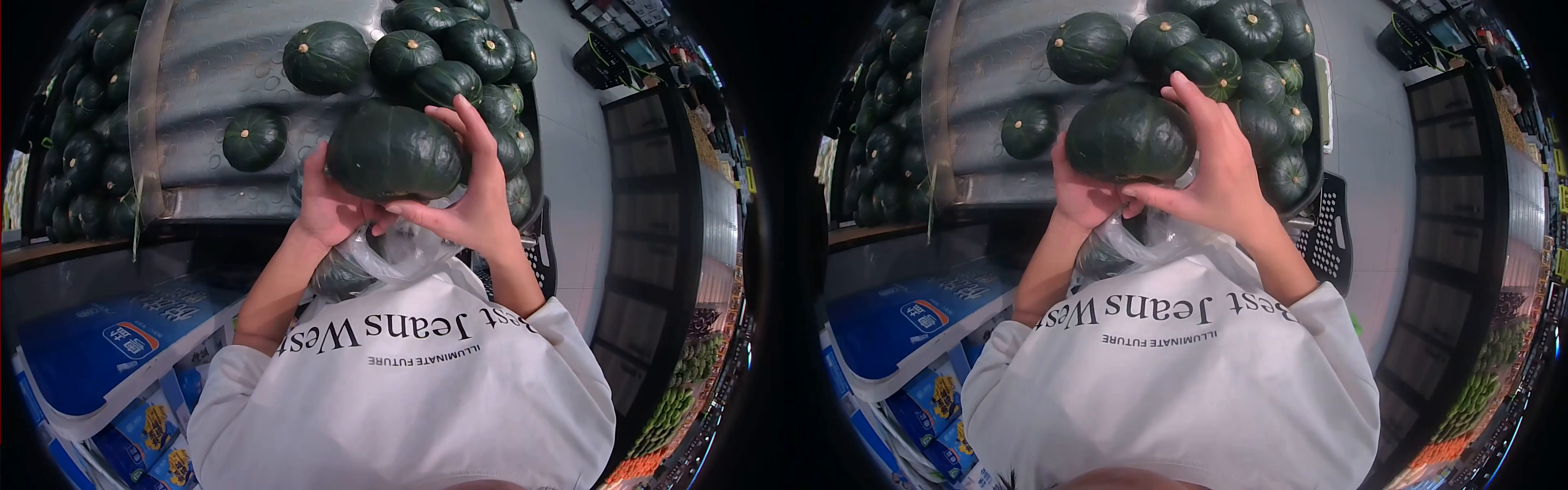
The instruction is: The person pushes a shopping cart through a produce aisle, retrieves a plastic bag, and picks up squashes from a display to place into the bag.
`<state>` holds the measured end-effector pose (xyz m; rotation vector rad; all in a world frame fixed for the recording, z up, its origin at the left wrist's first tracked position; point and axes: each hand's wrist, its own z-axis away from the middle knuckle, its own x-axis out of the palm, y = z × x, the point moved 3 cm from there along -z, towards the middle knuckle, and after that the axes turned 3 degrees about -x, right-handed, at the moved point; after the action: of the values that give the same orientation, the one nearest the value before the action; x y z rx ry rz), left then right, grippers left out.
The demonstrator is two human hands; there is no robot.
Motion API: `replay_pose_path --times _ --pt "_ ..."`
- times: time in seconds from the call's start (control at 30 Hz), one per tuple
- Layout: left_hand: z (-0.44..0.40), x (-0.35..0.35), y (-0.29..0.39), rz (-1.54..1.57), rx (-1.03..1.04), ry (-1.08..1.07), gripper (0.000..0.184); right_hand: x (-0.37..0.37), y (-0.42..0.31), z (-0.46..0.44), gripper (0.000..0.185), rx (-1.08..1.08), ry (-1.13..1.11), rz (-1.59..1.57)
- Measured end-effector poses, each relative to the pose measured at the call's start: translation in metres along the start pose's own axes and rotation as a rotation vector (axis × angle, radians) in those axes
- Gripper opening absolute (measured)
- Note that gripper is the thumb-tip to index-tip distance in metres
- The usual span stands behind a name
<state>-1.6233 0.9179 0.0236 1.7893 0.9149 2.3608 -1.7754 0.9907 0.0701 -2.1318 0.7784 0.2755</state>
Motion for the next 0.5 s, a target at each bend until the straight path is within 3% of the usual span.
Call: replay_pose_path --times 0.1,0.13,0.27,0.37,0.5 --pt "0.0 0.007 0.003 0.099 0.007 -0.028 0.077 0.018 0.009 0.008 0.112 0.105 0.101 -0.26" --pt "0.001 0.009 0.004 0.135 0.006 -0.038 0.077 0.023 0.009 0.012 0.112 0.214 0.032 -0.357" --pt "0.0 0.001 0.002 0.081 -0.018 -0.127 0.076 0.032 0.004 0.011 0.099 0.375 0.094 -0.58" --pt "0.0 -0.001 0.002 0.015 -0.021 -0.044 0.074 0.018 0.01 0.01 0.097 0.222 0.031 -0.311" --pt "-0.001 -0.009 -0.005 -0.133 -0.052 -0.008 0.069 0.001 0.011 0.01 0.099 0.129 0.076 -0.205"
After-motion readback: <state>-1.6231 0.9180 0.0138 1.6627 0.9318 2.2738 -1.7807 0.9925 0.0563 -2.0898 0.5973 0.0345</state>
